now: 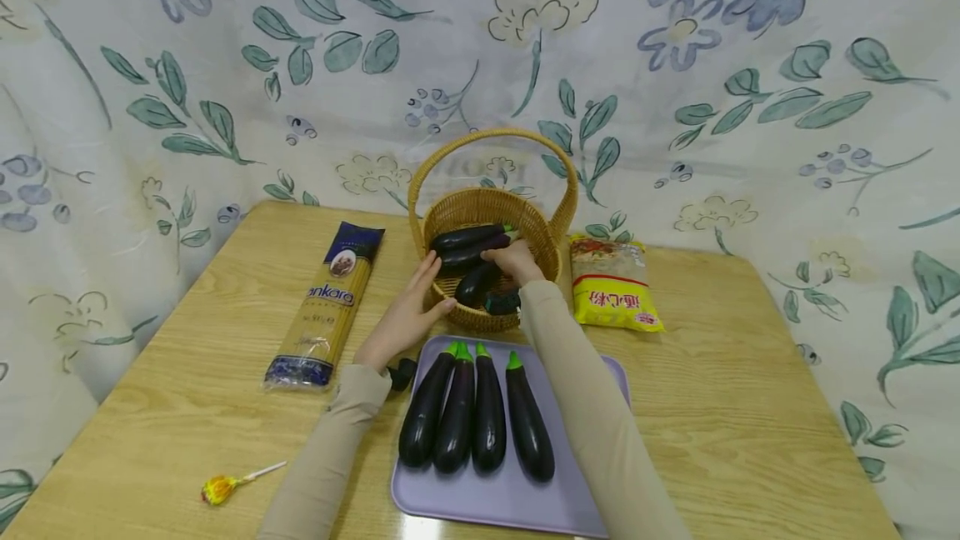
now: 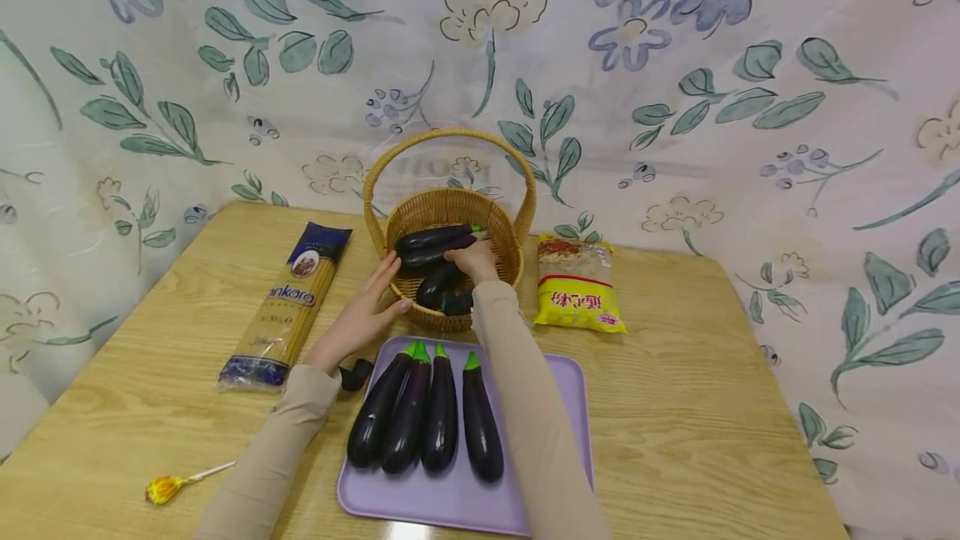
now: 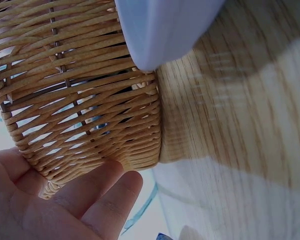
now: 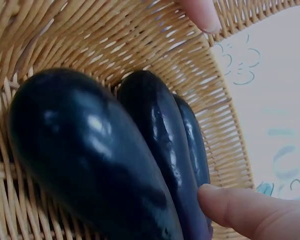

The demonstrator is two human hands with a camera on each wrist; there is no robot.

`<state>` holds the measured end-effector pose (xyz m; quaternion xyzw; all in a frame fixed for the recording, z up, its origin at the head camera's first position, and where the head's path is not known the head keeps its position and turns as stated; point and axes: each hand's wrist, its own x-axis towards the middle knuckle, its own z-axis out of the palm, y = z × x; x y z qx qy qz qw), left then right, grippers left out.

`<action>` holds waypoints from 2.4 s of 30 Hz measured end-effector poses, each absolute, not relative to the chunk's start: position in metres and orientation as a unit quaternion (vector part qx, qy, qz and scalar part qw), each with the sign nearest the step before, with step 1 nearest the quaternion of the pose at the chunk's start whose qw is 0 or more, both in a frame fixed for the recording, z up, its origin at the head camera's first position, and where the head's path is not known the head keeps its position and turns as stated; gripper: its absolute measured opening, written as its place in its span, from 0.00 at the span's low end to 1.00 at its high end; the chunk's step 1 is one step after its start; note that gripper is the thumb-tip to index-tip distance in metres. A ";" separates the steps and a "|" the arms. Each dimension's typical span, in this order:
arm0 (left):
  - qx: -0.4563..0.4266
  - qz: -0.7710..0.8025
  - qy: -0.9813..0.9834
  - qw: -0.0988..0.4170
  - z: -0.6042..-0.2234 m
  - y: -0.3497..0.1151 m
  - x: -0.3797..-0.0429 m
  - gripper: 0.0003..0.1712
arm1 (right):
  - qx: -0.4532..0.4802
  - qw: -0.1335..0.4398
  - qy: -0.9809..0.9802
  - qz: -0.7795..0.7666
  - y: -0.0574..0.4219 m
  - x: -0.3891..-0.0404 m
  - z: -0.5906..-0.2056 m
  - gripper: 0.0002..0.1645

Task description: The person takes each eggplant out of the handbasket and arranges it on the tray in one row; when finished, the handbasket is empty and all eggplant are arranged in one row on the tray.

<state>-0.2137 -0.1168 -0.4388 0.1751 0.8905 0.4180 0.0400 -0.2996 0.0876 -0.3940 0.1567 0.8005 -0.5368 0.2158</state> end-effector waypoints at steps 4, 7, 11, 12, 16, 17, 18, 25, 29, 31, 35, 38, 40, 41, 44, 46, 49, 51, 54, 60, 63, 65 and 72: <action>0.179 0.419 0.889 0.040 -0.437 -0.114 -0.214 0.46 | 0.163 0.209 0.806 -0.529 0.086 -0.301 -0.395 0.56; 0.179 0.418 0.889 0.040 -0.438 -0.113 -0.215 0.45 | 0.167 0.202 0.818 -0.513 0.084 -0.302 -0.396 0.58; 0.179 0.419 0.889 0.040 -0.437 -0.114 -0.216 0.45 | 0.171 0.197 0.819 -0.511 0.083 -0.303 -0.396 0.57; 0.180 0.419 0.889 0.039 -0.437 -0.114 -0.216 0.46 | 0.173 0.197 0.816 -0.516 0.083 -0.302 -0.396 0.58; 0.179 0.418 0.890 0.038 -0.436 -0.114 -0.214 0.46 | 0.172 0.192 0.794 -0.551 0.085 -0.301 -0.397 0.60; 0.180 0.418 0.890 0.038 -0.436 -0.114 -0.214 0.46 | 0.169 0.188 0.795 -0.552 0.085 -0.300 -0.398 0.60; 0.179 0.416 0.891 0.037 -0.436 -0.114 -0.214 0.46 | 0.166 0.183 0.792 -0.558 0.086 -0.300 -0.399 0.60; 0.176 0.412 0.893 0.038 -0.436 -0.114 -0.213 0.46 | 0.155 0.141 0.782 -0.587 0.085 -0.300 -0.404 0.51; 0.176 0.414 0.892 0.038 -0.436 -0.115 -0.213 0.46 | 0.154 0.118 0.790 -0.582 0.083 -0.302 -0.404 0.49; 0.175 0.415 0.892 0.039 -0.436 -0.115 -0.213 0.46 | 0.151 0.110 0.797 -0.575 0.082 -0.303 -0.403 0.48; 0.174 0.415 0.892 0.041 -0.436 -0.115 -0.213 0.45 | 0.135 0.095 0.808 -0.565 0.078 -0.303 -0.399 0.49; 0.175 0.415 0.892 0.041 -0.436 -0.115 -0.213 0.45 | 0.117 0.080 0.814 -0.564 0.076 -0.301 -0.395 0.49; 0.175 0.414 0.892 0.042 -0.437 -0.115 -0.213 0.45 | 0.102 0.068 0.817 -0.564 0.074 -0.301 -0.394 0.49; 0.174 0.415 0.892 0.042 -0.437 -0.116 -0.213 0.45 | 0.096 0.061 0.817 -0.565 0.074 -0.300 -0.393 0.48; 0.172 0.416 0.892 0.042 -0.437 -0.116 -0.213 0.45 | 0.081 0.043 0.816 -0.571 0.074 -0.299 -0.391 0.48; 0.172 0.417 0.892 0.041 -0.437 -0.116 -0.213 0.45 | 0.078 0.037 0.814 -0.574 0.074 -0.298 -0.388 0.49; 0.174 0.412 0.893 0.041 -0.439 -0.116 -0.213 0.45 | 0.074 0.038 0.805 -0.587 0.077 -0.296 -0.384 0.49; 0.174 0.413 0.893 0.041 -0.439 -0.115 -0.213 0.45 | 0.070 0.040 0.795 -0.601 0.079 -0.294 -0.379 0.50; 0.174 0.416 0.892 0.039 -0.439 -0.115 -0.213 0.45 | 0.062 0.040 0.775 -0.628 0.084 -0.291 -0.372 0.50; 0.172 0.414 0.893 0.040 -0.438 -0.116 -0.214 0.45 | 0.062 0.030 0.750 -0.658 0.096 -0.285 -0.363 0.48; 0.174 0.413 0.893 0.040 -0.439 -0.116 -0.215 0.45 | 0.063 0.029 0.742 -0.667 0.104 -0.281 -0.360 0.48; 0.173 0.413 0.893 0.042 -0.439 -0.116 -0.215 0.45 | 0.058 0.032 0.733 -0.677 0.108 -0.277 -0.359 0.48; 0.176 0.416 0.891 0.043 -0.440 -0.116 -0.216 0.45 | 0.040 0.031 0.731 -0.680 0.124 -0.258 -0.350 0.47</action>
